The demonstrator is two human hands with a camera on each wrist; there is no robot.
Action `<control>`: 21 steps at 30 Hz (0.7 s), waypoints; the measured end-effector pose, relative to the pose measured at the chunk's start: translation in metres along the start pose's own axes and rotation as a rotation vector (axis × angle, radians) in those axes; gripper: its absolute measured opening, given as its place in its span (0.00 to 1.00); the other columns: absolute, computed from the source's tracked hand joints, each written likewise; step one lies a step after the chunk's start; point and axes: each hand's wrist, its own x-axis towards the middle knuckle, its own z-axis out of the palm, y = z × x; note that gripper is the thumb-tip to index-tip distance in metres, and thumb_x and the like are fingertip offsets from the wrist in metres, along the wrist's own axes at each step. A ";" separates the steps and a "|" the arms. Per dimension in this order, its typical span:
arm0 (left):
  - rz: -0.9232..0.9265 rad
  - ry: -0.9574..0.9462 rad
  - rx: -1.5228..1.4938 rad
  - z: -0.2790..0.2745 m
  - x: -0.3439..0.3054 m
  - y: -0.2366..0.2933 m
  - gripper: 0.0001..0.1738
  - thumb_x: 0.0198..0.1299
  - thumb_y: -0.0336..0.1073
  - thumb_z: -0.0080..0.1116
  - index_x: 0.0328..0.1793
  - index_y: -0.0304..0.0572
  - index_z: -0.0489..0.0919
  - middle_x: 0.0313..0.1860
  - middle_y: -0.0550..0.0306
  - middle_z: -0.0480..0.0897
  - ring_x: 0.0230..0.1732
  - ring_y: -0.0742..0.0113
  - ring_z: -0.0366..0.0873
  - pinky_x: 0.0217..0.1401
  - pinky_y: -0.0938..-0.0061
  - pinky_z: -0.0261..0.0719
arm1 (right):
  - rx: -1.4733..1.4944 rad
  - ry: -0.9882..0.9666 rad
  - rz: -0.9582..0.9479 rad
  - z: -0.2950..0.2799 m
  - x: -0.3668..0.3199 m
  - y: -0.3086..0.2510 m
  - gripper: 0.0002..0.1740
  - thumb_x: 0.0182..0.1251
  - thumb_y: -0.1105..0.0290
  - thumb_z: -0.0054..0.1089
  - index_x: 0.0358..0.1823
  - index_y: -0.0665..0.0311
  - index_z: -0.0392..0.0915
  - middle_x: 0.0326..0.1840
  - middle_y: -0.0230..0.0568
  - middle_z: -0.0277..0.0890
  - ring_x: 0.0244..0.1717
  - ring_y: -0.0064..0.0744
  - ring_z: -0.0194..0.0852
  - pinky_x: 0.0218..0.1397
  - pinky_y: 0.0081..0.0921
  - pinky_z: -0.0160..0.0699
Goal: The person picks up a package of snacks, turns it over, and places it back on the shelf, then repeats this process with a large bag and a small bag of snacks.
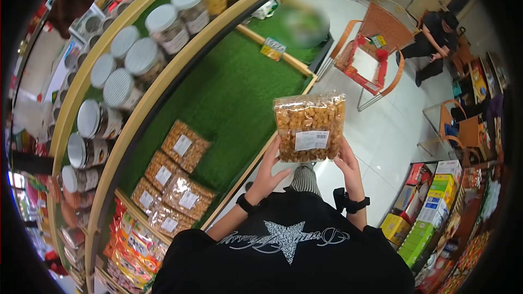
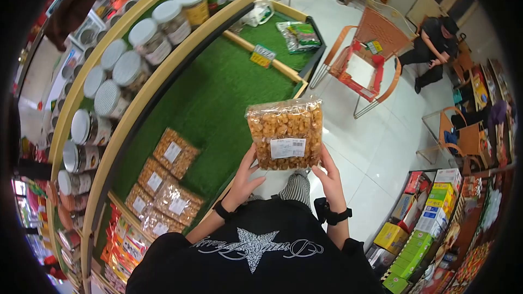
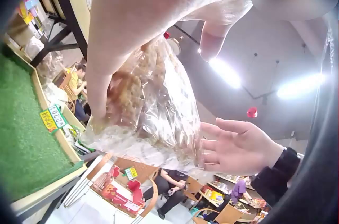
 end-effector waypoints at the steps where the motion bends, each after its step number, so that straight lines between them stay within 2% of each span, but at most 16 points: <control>1: -0.016 -0.031 -0.042 0.008 0.011 -0.001 0.46 0.49 0.32 0.55 0.72 0.45 0.42 0.71 0.51 0.45 0.70 0.54 0.44 0.65 0.57 0.54 | 0.016 0.030 0.005 -0.011 0.003 0.001 0.35 0.56 0.76 0.48 0.66 0.68 0.48 0.68 0.44 0.49 0.69 0.35 0.43 0.69 0.30 0.40; 6: -0.023 0.008 -0.167 0.058 0.080 0.000 0.46 0.49 0.31 0.57 0.71 0.47 0.42 0.65 0.45 0.51 0.66 0.51 0.53 0.61 0.60 0.62 | 0.069 0.073 -0.002 -0.080 0.028 0.001 0.36 0.54 0.77 0.49 0.66 0.69 0.49 0.69 0.45 0.48 0.70 0.36 0.42 0.69 0.29 0.40; 7: -0.007 -0.002 -0.163 0.069 0.097 -0.003 0.46 0.49 0.31 0.57 0.71 0.47 0.42 0.65 0.45 0.51 0.66 0.51 0.53 0.61 0.60 0.62 | 0.049 0.073 -0.007 -0.094 0.035 0.000 0.36 0.54 0.77 0.49 0.66 0.69 0.49 0.69 0.45 0.48 0.70 0.36 0.42 0.69 0.29 0.40; 9: -0.109 -0.006 -0.022 0.092 0.119 -0.007 0.46 0.49 0.31 0.58 0.71 0.47 0.43 0.63 0.47 0.51 0.64 0.52 0.54 0.60 0.60 0.64 | 0.031 0.068 -0.027 -0.126 0.052 -0.003 0.36 0.55 0.76 0.50 0.66 0.68 0.49 0.69 0.44 0.48 0.70 0.35 0.42 0.69 0.29 0.40; 13: -0.076 -0.051 -0.140 0.130 0.172 -0.005 0.44 0.49 0.30 0.58 0.70 0.39 0.47 0.61 0.50 0.52 0.63 0.55 0.55 0.58 0.64 0.68 | -0.099 0.029 -0.031 -0.185 0.072 -0.016 0.36 0.57 0.73 0.53 0.67 0.63 0.48 0.70 0.40 0.47 0.69 0.33 0.44 0.68 0.30 0.43; 16: -0.081 -0.074 -0.093 0.151 0.202 0.003 0.43 0.48 0.29 0.57 0.69 0.39 0.48 0.60 0.50 0.53 0.62 0.55 0.56 0.57 0.64 0.69 | -0.131 0.042 -0.008 -0.211 0.083 -0.032 0.38 0.57 0.70 0.54 0.68 0.59 0.47 0.70 0.40 0.48 0.68 0.35 0.46 0.66 0.33 0.47; 21: -0.110 -0.114 -0.082 0.171 0.245 0.018 0.43 0.48 0.28 0.56 0.70 0.39 0.47 0.59 0.49 0.53 0.62 0.55 0.56 0.56 0.65 0.70 | -0.184 0.089 -0.006 -0.237 0.102 -0.043 0.39 0.57 0.70 0.54 0.68 0.58 0.46 0.70 0.41 0.47 0.68 0.36 0.46 0.65 0.34 0.48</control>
